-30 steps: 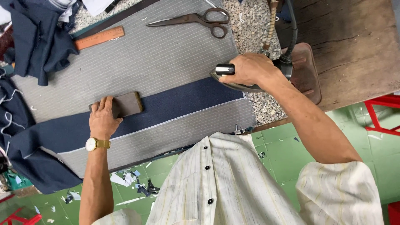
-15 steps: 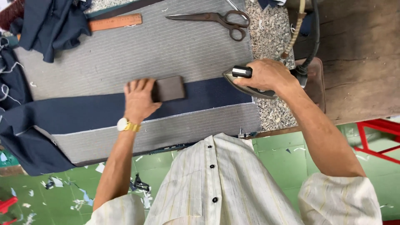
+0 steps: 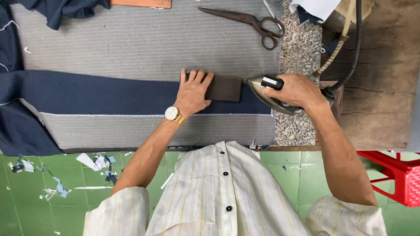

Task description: The person irons a large piece of dark blue fabric on a work table, then uses shears to trim the edges. They continue to iron the fabric, using a small wooden block to press seams and folds, and repeatedly adjust the fabric's position on the table.

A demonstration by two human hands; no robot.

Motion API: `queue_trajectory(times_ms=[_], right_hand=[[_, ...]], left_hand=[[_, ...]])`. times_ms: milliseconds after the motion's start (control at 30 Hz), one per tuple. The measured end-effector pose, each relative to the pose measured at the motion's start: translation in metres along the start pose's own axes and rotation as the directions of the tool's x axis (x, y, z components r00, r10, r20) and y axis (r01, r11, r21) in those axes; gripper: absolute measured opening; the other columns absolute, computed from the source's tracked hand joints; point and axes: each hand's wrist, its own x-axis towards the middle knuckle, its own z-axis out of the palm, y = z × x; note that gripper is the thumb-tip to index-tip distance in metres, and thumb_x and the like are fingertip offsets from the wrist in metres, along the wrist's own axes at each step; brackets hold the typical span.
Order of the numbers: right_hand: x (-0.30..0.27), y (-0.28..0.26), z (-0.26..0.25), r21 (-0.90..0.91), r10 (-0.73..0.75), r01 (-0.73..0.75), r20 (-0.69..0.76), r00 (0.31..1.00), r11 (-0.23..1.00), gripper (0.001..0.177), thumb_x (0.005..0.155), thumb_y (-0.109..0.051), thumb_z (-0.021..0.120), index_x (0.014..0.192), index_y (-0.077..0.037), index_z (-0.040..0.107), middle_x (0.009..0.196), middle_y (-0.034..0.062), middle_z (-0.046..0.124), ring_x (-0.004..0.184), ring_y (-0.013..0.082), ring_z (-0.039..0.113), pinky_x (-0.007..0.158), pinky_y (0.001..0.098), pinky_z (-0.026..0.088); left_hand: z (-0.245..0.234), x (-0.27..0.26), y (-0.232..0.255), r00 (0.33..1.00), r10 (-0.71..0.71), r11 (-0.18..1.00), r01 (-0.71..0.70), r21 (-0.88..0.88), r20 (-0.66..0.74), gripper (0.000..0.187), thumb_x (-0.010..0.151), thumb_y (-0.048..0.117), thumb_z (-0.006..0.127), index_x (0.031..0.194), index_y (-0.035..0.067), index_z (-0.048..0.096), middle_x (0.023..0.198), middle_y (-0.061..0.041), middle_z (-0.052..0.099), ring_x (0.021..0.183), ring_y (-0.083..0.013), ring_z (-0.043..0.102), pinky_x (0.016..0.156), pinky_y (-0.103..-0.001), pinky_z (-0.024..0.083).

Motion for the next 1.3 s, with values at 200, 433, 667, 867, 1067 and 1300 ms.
queue_trajectory(times_ms=[200,433,667,867,1067,1300], right_hand=[[0.002,0.002,0.005,0.012,0.005,-0.005,-0.018,1.000,1.000,0.045,0.093,-0.054,0.072,0.091,-0.009,0.073,0.076,0.0130,0.069,0.076,0.0307,0.071,0.069,0.0418,0.052],[0.002,0.004,0.007,0.013,0.019,-0.018,-0.025,1.000,1.000,0.053,0.088,-0.060,0.071,0.092,-0.007,0.075,0.083,0.0202,0.072,0.086,0.0382,0.073,0.072,0.0466,0.052],[-0.001,0.002,0.003,0.051,0.025,-0.024,-0.023,0.999,0.998,0.048,0.093,-0.058,0.072,0.084,-0.011,0.069,0.065,0.0089,0.063,0.064,0.0266,0.066,0.059,0.0377,0.050],[0.002,0.006,0.002,0.080,-0.007,0.009,-0.023,1.000,0.997,0.052,0.094,-0.060,0.072,0.082,-0.010,0.065,0.060,0.0049,0.056,0.054,0.0229,0.061,0.051,0.0350,0.047],[-0.006,0.000,-0.009,0.102,-0.012,0.012,-0.006,1.000,0.995,0.051,0.096,-0.059,0.071,0.089,-0.009,0.070,0.069,0.0103,0.064,0.068,0.0278,0.069,0.060,0.0387,0.051],[0.005,0.021,0.006,0.101,0.043,-0.040,-0.029,0.999,0.994,0.055,0.096,-0.064,0.068,0.096,-0.009,0.073,0.078,0.0130,0.070,0.079,0.0311,0.073,0.067,0.0415,0.056]], left_hand=[[0.003,0.000,-0.002,0.999,0.005,1.000,-0.005,-0.007,0.031,0.096,0.077,0.041,0.084,0.156,0.014,0.037,0.146,-0.014,0.046,0.136,-0.0312,0.035,0.120,-0.062,0.008],[0.003,-0.002,-0.007,0.998,0.022,0.999,-0.019,-0.045,0.063,0.096,0.081,0.043,0.082,0.159,0.015,0.033,0.151,-0.014,0.043,0.139,-0.0315,0.032,0.120,-0.062,0.008],[-0.015,-0.009,-0.004,0.998,0.047,0.997,-0.043,-0.066,0.051,0.096,0.083,0.043,0.081,0.161,0.013,0.032,0.154,-0.017,0.042,0.142,-0.0328,0.032,0.120,-0.061,0.006],[-0.019,-0.030,-0.025,0.992,0.074,0.961,-0.098,-0.257,-0.101,0.112,0.077,0.061,0.083,0.162,0.011,0.031,0.166,-0.026,0.025,0.153,-0.0430,0.019,0.123,-0.061,0.006],[-0.001,-0.045,-0.051,0.967,0.072,0.978,-0.116,-0.171,-0.244,0.110,0.079,0.069,0.077,0.158,0.005,0.036,0.163,-0.025,0.029,0.151,-0.0419,0.022,0.123,-0.058,0.010],[0.015,-0.011,-0.025,0.940,0.197,0.963,-0.239,-0.125,-0.279,0.103,0.077,0.067,0.079,0.158,0.017,0.039,0.160,-0.020,0.035,0.149,-0.0396,0.028,0.123,-0.059,0.016]])
